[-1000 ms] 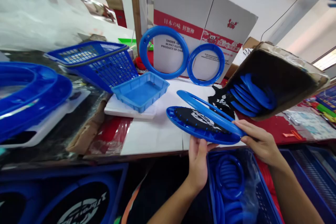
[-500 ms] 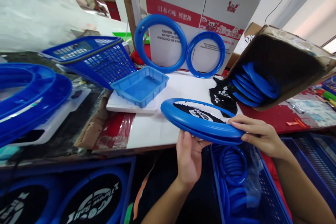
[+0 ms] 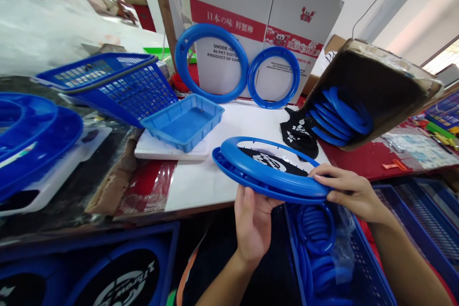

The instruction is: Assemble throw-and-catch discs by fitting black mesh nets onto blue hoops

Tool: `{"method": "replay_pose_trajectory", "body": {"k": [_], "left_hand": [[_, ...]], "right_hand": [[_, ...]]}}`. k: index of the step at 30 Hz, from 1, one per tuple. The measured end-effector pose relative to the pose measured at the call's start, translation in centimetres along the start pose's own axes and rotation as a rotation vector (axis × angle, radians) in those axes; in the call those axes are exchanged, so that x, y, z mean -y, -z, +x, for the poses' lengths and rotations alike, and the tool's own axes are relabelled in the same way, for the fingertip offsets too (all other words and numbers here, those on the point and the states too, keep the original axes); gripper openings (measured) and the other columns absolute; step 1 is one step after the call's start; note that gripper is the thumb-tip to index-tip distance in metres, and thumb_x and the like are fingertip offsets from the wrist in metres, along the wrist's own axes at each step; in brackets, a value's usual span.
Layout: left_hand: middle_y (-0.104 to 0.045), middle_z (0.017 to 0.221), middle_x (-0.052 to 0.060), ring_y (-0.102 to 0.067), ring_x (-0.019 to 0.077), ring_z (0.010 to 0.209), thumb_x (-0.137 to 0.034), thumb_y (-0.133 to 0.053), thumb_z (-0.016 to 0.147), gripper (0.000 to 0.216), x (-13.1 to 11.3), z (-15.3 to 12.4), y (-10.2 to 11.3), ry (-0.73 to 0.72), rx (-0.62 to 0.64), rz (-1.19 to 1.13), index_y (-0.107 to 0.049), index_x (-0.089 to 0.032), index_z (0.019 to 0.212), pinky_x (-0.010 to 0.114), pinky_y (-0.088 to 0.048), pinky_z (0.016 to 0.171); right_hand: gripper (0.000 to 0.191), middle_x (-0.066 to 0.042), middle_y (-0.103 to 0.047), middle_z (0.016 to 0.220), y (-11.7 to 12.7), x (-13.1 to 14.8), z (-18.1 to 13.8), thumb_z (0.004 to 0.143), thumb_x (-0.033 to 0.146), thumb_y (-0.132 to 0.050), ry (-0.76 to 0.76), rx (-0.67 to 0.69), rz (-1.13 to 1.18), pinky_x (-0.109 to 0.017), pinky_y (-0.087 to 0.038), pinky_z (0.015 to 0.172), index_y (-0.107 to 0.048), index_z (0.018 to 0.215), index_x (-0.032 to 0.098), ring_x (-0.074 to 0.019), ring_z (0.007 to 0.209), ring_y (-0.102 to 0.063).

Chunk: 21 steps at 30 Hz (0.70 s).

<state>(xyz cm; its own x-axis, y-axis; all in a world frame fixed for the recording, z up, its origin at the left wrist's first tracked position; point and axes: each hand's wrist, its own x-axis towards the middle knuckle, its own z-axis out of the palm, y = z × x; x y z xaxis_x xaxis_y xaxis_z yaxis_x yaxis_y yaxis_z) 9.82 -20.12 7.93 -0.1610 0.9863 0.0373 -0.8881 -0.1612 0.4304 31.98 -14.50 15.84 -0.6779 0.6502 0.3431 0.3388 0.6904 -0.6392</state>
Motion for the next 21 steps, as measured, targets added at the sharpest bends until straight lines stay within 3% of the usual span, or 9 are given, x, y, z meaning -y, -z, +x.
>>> {"method": "replay_pose_trajectory", "body": {"k": [10,16,21], "left_hand": [[-0.078,0.103,0.006,-0.077,0.0231,0.095,-0.054,-0.066,0.099,0.036,0.1,-0.1,0.4,-0.007,-0.001,0.034,-0.072,-0.022,0.113,0.039,-0.069,0.081],[-0.078,0.107,0.008,-0.077,0.0251,0.092,-0.058,-0.068,0.096,0.044,-0.1,-0.2,0.2,0.038,-0.009,0.044,-0.071,-0.022,0.122,0.045,-0.068,0.081],[-0.078,0.106,0.007,-0.075,0.0248,0.093,-0.062,-0.072,0.092,0.048,-0.3,-0.6,-0.1,0.141,-0.078,-0.011,-0.070,-0.023,0.119,0.041,-0.068,0.076]], "right_hand": [[0.039,-0.010,-0.074,0.123,0.1,0.4,0.0,0.103,0.036,-0.064,-0.009,0.044,0.031,-0.035,-0.059,0.094,-0.067,0.142,0.036,-0.0225,0.112,-0.072],[0.041,-0.009,-0.074,0.123,0.1,0.6,0.1,0.104,0.036,-0.063,-0.003,0.076,0.001,-0.035,-0.059,0.094,-0.064,0.145,0.037,-0.0215,0.111,-0.072],[0.043,-0.006,-0.074,0.126,-0.1,0.6,-0.9,0.102,0.033,-0.064,-0.004,0.099,-0.144,-0.031,-0.062,0.093,-0.065,0.144,0.042,-0.0233,0.111,-0.074]]}}
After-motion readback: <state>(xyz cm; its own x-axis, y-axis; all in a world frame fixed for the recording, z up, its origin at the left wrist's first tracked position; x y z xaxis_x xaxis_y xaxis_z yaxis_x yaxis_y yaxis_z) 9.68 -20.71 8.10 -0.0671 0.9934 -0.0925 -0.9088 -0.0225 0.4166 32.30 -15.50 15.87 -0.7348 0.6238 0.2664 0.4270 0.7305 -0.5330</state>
